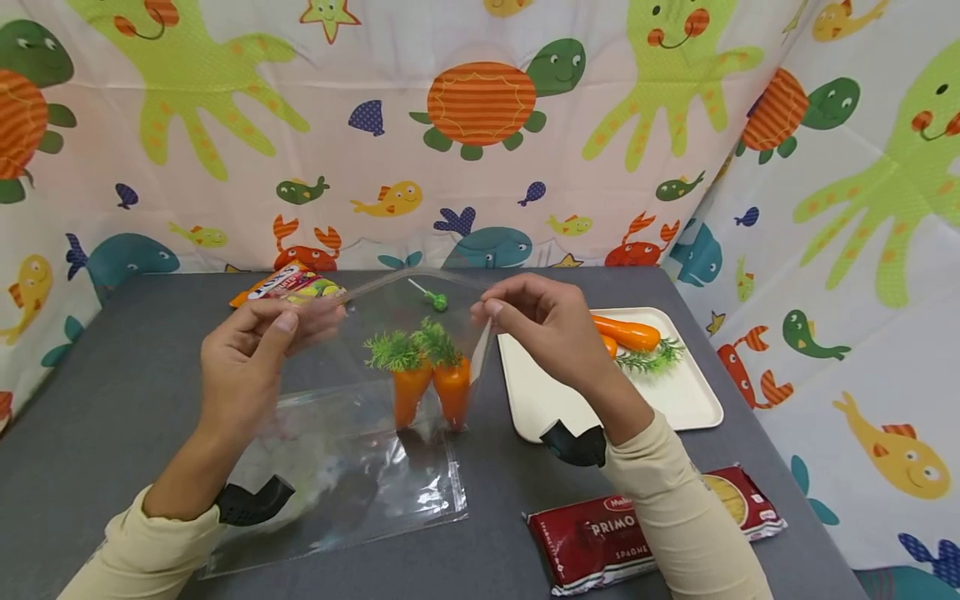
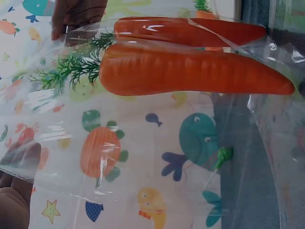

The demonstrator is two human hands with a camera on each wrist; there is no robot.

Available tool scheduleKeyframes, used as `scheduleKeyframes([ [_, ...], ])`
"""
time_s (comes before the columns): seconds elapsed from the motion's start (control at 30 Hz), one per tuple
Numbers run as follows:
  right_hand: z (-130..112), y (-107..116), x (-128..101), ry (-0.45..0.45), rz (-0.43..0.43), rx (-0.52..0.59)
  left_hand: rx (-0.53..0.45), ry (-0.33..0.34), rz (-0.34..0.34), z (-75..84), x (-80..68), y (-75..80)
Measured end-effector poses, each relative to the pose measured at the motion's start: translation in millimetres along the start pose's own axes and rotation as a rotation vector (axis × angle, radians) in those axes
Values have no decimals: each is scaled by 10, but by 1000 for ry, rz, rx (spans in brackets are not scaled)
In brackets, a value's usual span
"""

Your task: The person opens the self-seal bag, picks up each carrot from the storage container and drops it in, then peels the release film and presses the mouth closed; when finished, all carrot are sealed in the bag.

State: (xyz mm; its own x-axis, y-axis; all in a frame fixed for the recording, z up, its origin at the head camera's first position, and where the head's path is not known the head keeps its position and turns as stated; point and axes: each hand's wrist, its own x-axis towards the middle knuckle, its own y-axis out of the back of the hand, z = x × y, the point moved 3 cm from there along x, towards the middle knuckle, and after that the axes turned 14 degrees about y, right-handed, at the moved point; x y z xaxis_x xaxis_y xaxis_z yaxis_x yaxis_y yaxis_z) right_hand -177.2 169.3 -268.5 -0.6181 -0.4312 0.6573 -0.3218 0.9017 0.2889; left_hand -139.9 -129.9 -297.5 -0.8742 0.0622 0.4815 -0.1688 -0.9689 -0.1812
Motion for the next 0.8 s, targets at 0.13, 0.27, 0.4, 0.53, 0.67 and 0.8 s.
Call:
scheduleKeyframes([
  [0.13, -19, 13, 27, 23, -18, -49, -13, 3, -1, 5, 2, -16],
  [0.27, -70, -17, 130, 54, -42, -116, 1, 0, -15, 28, -4, -20],
  [0.4, -155, -88, 296, 81, -57, -216, 19, 4, -40, 38, -5, -23],
  [0.53, -256, -197, 455, 188, -68, -331, 67, 32, -31, 23, -9, -14],
  [0.67, -323, -352, 597, 341, -100, -336, 100, 54, -30, 7, -7, -25],
  [0.8, -331, -542, 716, 463, -161, -287, 100, 68, -57, 5, 12, -59],
])
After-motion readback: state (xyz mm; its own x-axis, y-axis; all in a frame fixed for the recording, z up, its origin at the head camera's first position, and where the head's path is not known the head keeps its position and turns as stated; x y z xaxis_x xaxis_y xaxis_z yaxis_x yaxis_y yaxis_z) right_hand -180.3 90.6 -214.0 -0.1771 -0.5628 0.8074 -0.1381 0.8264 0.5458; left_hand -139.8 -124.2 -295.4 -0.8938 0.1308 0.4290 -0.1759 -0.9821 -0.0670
